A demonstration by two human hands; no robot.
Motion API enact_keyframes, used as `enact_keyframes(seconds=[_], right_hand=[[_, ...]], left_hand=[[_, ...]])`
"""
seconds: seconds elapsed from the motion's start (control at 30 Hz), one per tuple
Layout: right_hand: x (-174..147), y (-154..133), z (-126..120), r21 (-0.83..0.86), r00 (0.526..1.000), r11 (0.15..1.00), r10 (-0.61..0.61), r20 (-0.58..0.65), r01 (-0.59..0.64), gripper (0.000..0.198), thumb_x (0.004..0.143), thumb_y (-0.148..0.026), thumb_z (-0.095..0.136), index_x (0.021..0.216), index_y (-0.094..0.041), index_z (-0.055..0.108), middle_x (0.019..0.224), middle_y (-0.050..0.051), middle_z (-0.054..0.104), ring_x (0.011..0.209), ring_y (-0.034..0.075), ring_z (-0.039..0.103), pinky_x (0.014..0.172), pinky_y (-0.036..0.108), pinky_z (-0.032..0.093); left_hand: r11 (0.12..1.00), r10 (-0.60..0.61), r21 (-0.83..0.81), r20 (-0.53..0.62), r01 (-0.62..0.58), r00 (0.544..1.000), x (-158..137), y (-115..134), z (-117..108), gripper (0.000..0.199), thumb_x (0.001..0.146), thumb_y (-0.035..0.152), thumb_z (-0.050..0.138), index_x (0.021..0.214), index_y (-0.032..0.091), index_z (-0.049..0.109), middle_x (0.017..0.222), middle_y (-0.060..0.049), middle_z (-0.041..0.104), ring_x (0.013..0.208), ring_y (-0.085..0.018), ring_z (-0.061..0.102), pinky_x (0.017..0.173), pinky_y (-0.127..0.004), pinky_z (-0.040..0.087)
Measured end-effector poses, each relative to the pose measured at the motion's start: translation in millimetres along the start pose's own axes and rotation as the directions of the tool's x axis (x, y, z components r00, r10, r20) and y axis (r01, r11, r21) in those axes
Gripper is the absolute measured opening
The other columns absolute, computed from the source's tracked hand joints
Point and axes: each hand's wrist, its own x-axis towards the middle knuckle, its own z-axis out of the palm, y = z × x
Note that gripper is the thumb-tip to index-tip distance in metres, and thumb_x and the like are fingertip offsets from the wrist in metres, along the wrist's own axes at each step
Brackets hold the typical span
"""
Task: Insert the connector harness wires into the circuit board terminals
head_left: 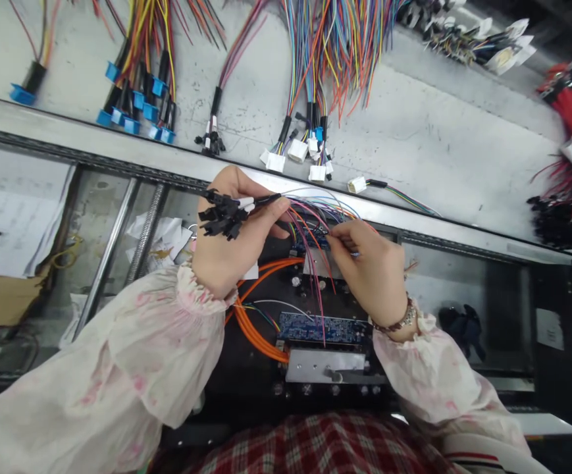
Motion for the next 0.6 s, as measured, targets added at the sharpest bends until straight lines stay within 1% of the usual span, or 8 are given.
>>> enact_keyframes(seconds=[0.07, 0.17, 0.33, 0.43, 0.53, 0.6], right_hand=[[0.4, 0.4, 0.7, 0.012, 1.0, 1.0, 0.011, 0.009, -0.011, 0.007, 0.088, -0.017, 0.059, 0.089, -0.021, 0.066, 0.082, -0.002, 0.072, 0.071, 0.012, 0.068, 0.065, 0.023, 0.048], [0.0, 0.8, 1.0, 0.03, 1.0, 1.0, 0.004, -0.004, -0.004, 0.008, 0.088, -0.016, 0.059, 0.088, -0.02, 0.066, 0.081, -0.003, 0.072, 0.07, 0.011, 0.068, 0.065, 0.023, 0.048], [-0.3, -0.7, -0.9, 0.005, 1.0, 1.0, -0.015, -0.014, 0.015, 0.008, 0.087, -0.014, 0.061, 0.089, -0.019, 0.067, 0.079, -0.003, 0.071, 0.068, 0.01, 0.067, 0.062, 0.021, 0.047], [0.6, -1.2, -1.3, -0.007, 1.0, 1.0, -0.016, -0.022, 0.016, 0.007, 0.088, -0.015, 0.061, 0.088, -0.019, 0.067, 0.079, -0.002, 0.072, 0.067, 0.01, 0.067, 0.062, 0.021, 0.047], [1.0, -0.6, -1.2, -0.019, 1.0, 1.0, -0.013, -0.011, 0.013, 0.006, 0.087, -0.015, 0.062, 0.087, -0.019, 0.067, 0.079, -0.002, 0.072, 0.068, 0.01, 0.067, 0.062, 0.022, 0.047], [0.3, -1.0, -2.1, -0.033, 1.0, 0.999, -0.014, 0.008, 0.014, 0.006, 0.088, -0.016, 0.063, 0.088, -0.02, 0.067, 0.079, -0.003, 0.071, 0.068, 0.01, 0.066, 0.061, 0.022, 0.047]], left_hand=[[1.0, -0.007, -0.02, 0.006, 0.008, 1.0, 1.1, -0.6, 0.1, 0.028, 0.075, 0.014, 0.08, 0.077, 0.021, 0.053, 0.072, 0.0, 0.069, 0.067, -0.022, 0.073, 0.046, -0.027, 0.062], [1.0, -0.009, 0.026, -0.008, 0.01, 1.0, 1.8, 0.5, 0.3, 0.028, 0.075, 0.014, 0.081, 0.076, 0.02, 0.054, 0.072, 0.0, 0.069, 0.065, -0.021, 0.073, 0.046, -0.025, 0.062], [0.996, 0.042, 0.078, -0.031, -0.039, 0.999, 1.5, 0.1, -0.6, 0.029, 0.073, 0.013, 0.083, 0.076, 0.019, 0.054, 0.073, 0.0, 0.069, 0.062, -0.02, 0.072, 0.046, -0.026, 0.062], [0.992, 0.063, 0.113, -0.024, -0.06, 0.998, 0.8, -1.0, -2.2, 0.026, 0.076, 0.013, 0.081, 0.078, 0.018, 0.056, 0.077, -0.001, 0.071, 0.061, -0.018, 0.072, 0.047, -0.025, 0.062], [0.982, 0.078, 0.171, -0.009, -0.075, 0.997, 0.7, 0.6, -4.1, 0.024, 0.078, 0.015, 0.08, 0.079, 0.019, 0.056, 0.078, 0.0, 0.071, 0.057, -0.016, 0.071, 0.043, -0.021, 0.059], [0.974, 0.072, 0.214, 0.003, -0.071, 0.997, 1.0, 2.7, -5.2, 0.024, 0.079, 0.016, 0.079, 0.079, 0.019, 0.056, 0.076, 0.001, 0.072, 0.057, -0.017, 0.071, 0.041, -0.022, 0.057]])
